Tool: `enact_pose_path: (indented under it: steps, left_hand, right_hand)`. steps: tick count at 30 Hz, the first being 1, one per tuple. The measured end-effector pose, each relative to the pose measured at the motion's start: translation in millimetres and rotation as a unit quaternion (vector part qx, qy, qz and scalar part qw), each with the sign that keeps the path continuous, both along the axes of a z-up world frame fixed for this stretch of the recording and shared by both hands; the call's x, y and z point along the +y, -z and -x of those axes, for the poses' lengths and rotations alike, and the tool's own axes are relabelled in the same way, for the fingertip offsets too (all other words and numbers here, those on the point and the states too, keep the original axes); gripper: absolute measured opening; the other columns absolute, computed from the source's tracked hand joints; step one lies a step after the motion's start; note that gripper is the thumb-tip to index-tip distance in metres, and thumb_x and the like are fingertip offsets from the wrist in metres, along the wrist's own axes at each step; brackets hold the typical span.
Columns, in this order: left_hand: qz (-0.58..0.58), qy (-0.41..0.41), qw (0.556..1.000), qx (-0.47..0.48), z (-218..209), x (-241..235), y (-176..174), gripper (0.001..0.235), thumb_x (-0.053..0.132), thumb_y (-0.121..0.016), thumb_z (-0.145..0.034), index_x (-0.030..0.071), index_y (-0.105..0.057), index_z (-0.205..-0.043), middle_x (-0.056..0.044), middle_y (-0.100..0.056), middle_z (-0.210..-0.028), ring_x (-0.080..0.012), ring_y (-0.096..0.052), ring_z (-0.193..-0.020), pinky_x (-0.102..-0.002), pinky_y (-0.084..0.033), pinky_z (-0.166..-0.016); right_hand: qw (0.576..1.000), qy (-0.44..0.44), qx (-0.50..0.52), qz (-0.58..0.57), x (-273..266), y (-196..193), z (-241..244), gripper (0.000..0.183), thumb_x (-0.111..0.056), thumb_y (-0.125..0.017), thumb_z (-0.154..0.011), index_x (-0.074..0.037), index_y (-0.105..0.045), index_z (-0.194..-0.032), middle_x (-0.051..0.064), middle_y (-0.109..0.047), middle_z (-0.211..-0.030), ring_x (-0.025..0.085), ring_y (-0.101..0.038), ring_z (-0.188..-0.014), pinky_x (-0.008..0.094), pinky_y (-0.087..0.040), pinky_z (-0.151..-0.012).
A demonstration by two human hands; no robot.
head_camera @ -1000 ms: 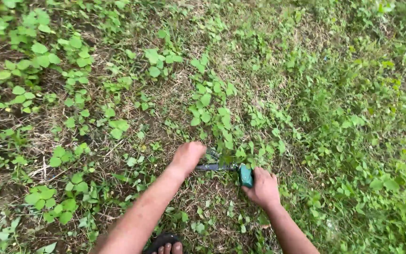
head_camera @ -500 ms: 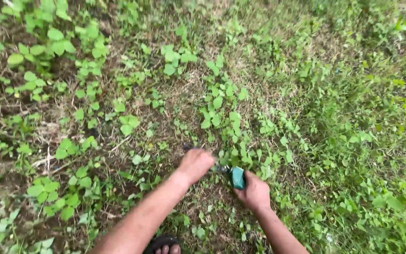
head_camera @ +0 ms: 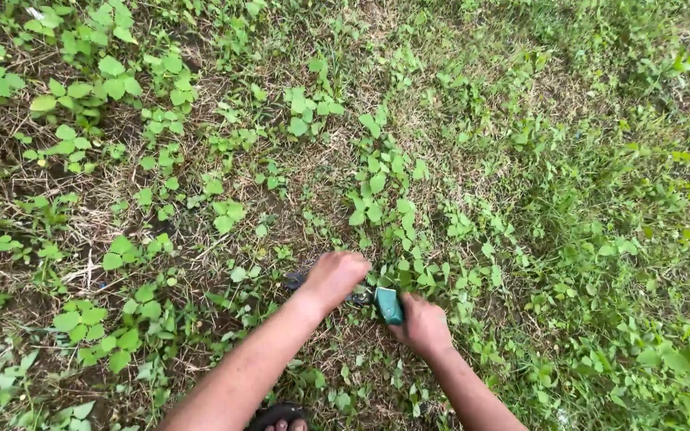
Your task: Trimming small weeds and plants from the ground using garden shears
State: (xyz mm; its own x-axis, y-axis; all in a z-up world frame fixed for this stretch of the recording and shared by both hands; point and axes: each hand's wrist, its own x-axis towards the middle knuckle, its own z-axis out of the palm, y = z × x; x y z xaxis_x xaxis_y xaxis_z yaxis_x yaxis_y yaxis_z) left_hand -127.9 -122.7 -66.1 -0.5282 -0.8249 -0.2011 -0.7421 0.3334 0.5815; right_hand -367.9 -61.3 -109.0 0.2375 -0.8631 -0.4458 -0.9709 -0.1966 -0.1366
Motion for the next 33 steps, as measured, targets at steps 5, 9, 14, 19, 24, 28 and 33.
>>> enact_pose_path:
  steps: [5, 9, 14, 19, 24, 28, 33]
  left_hand:
    - [-0.058, -0.106, 0.989, 0.087, -15.4, -6.5, -33.7, 0.019, 0.0, -0.055, -0.085, 0.009, -0.051, -0.101, -0.011, -0.051, -0.11, -0.023, -0.051, -0.093, -0.038, -0.047, -0.087]
    - [0.172, -0.04, 0.984, 0.003, -5.8, -5.1, -20.8, 0.072, -0.02, -0.054, -0.076, 0.003, -0.043, -0.144, -0.021, -0.035, -0.154, -0.039, -0.044, -0.133, -0.058, -0.024, -0.117]
    - [0.131, -0.024, 0.987, -0.092, 36.3, -13.0, -2.8, 0.096, 0.043, -0.082, -0.072, 0.007, -0.036, -0.149, -0.021, -0.036, -0.153, -0.0331, -0.047, -0.13, -0.05, -0.034, -0.112]
    - [0.035, 0.04, 0.996, -0.066, 69.2, -27.0, -36.4, 0.118, 0.031, -0.092, -0.069, 0.01, -0.02, -0.159, -0.02, -0.056, -0.121, -0.016, -0.057, -0.077, -0.027, -0.053, -0.061]
    - [-0.08, -0.056, 0.976, 0.192, 86.6, -27.7, 15.4, 0.035, 0.001, -0.053, -0.101, 0.005, -0.052, -0.066, -0.003, -0.051, -0.064, -0.0137, -0.044, -0.054, -0.023, -0.045, -0.046]
    - [-0.026, -0.043, 0.992, 0.112, 78.5, -32.8, 13.8, 0.026, -0.002, -0.062, -0.096, 0.002, -0.063, -0.07, -0.006, -0.059, -0.064, -0.015, -0.054, -0.054, -0.023, -0.056, -0.046]
    - [-0.115, -0.091, 0.976, 0.16, 64.9, -22.5, 42.8, 0.03, 0.006, -0.04, -0.095, -0.001, -0.07, -0.1, -0.016, -0.064, -0.088, -0.0271, -0.064, -0.089, -0.038, -0.051, -0.093]
  right_hand:
    - [0.998, 0.036, -0.039, -0.018, 9.3, -20.3, 33.1, 0.054, -0.031, -0.074, -0.084, -0.012, -0.055, -0.131, 0.004, -0.075, -0.111, 0.016, -0.076, -0.091, 0.031, -0.07, -0.081]
    - [0.992, 0.082, 0.008, -0.095, 27.4, -40.7, 83.0, 0.036, -0.038, -0.072, -0.082, -0.022, -0.058, -0.112, -0.003, -0.07, -0.105, 0.012, -0.064, -0.092, 0.028, -0.062, -0.091]
    - [0.992, 0.09, 0.008, -0.083, 74.0, -32.5, 162.9, 0.037, -0.043, -0.078, -0.078, -0.023, -0.06, -0.104, -0.009, -0.069, -0.1, 0.008, -0.066, -0.093, 0.028, -0.06, -0.099]
    - [0.96, 0.257, 0.067, -0.091, 97.5, -29.1, 186.0, 0.033, -0.039, -0.079, -0.08, -0.025, -0.058, -0.101, -0.006, -0.073, -0.101, 0.008, -0.07, -0.091, 0.03, -0.065, -0.095]
    - [0.945, 0.314, 0.055, -0.075, 66.6, -35.1, 156.4, 0.041, -0.031, -0.082, -0.083, -0.014, -0.059, -0.112, 0.005, -0.073, -0.11, 0.018, -0.077, -0.093, 0.033, -0.071, -0.09]
    - [0.972, 0.229, 0.032, -0.051, 28.2, -10.9, 113.1, 0.039, -0.034, -0.082, -0.079, -0.015, -0.058, -0.104, -0.001, -0.07, -0.099, 0.01, -0.068, -0.081, 0.023, -0.066, -0.076]
    - [0.982, 0.182, 0.026, 0.05, 13.0, 29.3, 95.0, 0.047, -0.05, -0.08, -0.075, -0.014, -0.063, -0.099, 0.012, -0.071, -0.089, 0.032, -0.074, -0.091, 0.047, -0.059, -0.08]
